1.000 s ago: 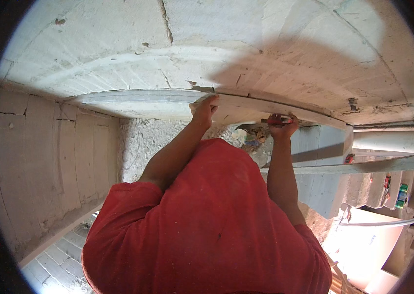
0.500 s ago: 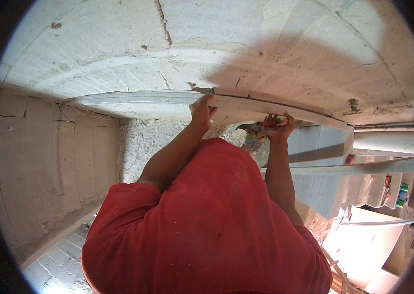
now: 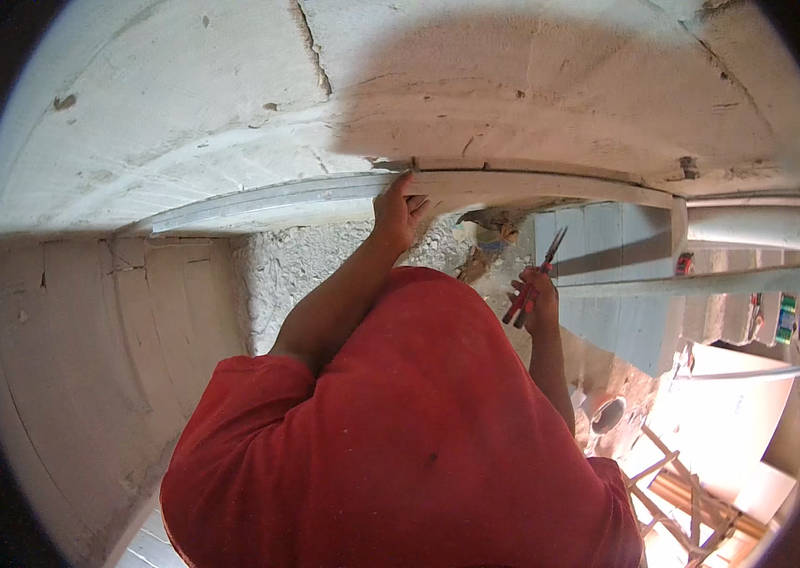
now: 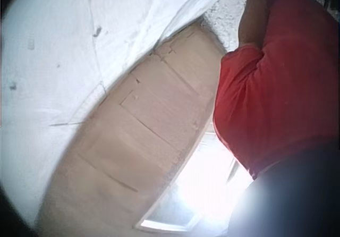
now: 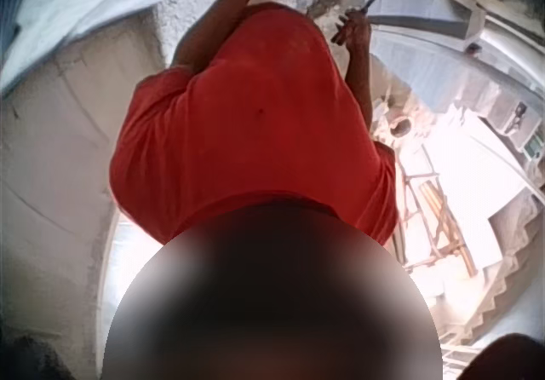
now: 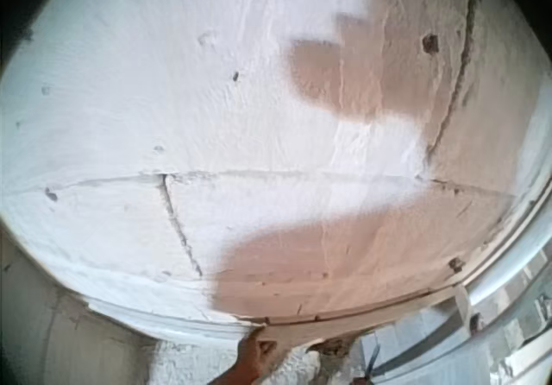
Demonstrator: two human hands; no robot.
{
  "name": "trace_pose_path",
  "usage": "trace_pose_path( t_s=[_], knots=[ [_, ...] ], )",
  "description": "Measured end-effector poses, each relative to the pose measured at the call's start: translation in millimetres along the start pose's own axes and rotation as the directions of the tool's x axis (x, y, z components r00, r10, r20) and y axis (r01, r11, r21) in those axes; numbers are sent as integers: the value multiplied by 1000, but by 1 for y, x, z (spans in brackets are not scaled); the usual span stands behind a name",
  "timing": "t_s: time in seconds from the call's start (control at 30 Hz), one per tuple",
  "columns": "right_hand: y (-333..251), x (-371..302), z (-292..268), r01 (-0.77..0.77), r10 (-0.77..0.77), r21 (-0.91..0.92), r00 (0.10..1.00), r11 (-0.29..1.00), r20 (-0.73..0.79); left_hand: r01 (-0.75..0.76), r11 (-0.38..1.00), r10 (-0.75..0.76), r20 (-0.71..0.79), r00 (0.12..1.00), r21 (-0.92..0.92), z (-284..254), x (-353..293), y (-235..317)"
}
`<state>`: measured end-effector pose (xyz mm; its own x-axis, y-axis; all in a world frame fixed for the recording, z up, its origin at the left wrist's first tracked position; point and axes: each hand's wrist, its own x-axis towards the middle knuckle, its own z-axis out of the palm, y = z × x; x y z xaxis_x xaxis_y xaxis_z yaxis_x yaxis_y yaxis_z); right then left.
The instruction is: The person uses tin snips to cut a long white molding strip along a ceiling line, then repositions and cuts again. The person removes the cut pieces and carries them down the stairs.
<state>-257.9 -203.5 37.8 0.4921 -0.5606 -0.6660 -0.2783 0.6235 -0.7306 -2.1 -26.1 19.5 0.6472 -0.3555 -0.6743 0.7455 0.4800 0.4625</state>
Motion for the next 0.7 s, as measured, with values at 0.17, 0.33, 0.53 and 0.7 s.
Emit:
trace_pose_path(
  t_s=[0.17, 0.33, 0.53, 0.7],
  knots=[
    [-29, -55, 38, 34, 7, -276, 989, 961, 145, 83, 989, -90, 56, 994, 120, 2, -12, 13],
    [-50, -76, 107, 54, 38, -228, 923, 972, 382, 94, 968, -107, 45, 993, 231, 5, -20, 17],
    [-52, -70, 149, 8, 170, -431, 912, 902, 372, -14, 974, 3, 47, 999, 228, -11, 1, 2],
    [-44, -63, 143, 278, 0, -509, 877, 815, 480, -154, 926, 104, 160, 982, 345, -17, 11, -4]
  ],
)
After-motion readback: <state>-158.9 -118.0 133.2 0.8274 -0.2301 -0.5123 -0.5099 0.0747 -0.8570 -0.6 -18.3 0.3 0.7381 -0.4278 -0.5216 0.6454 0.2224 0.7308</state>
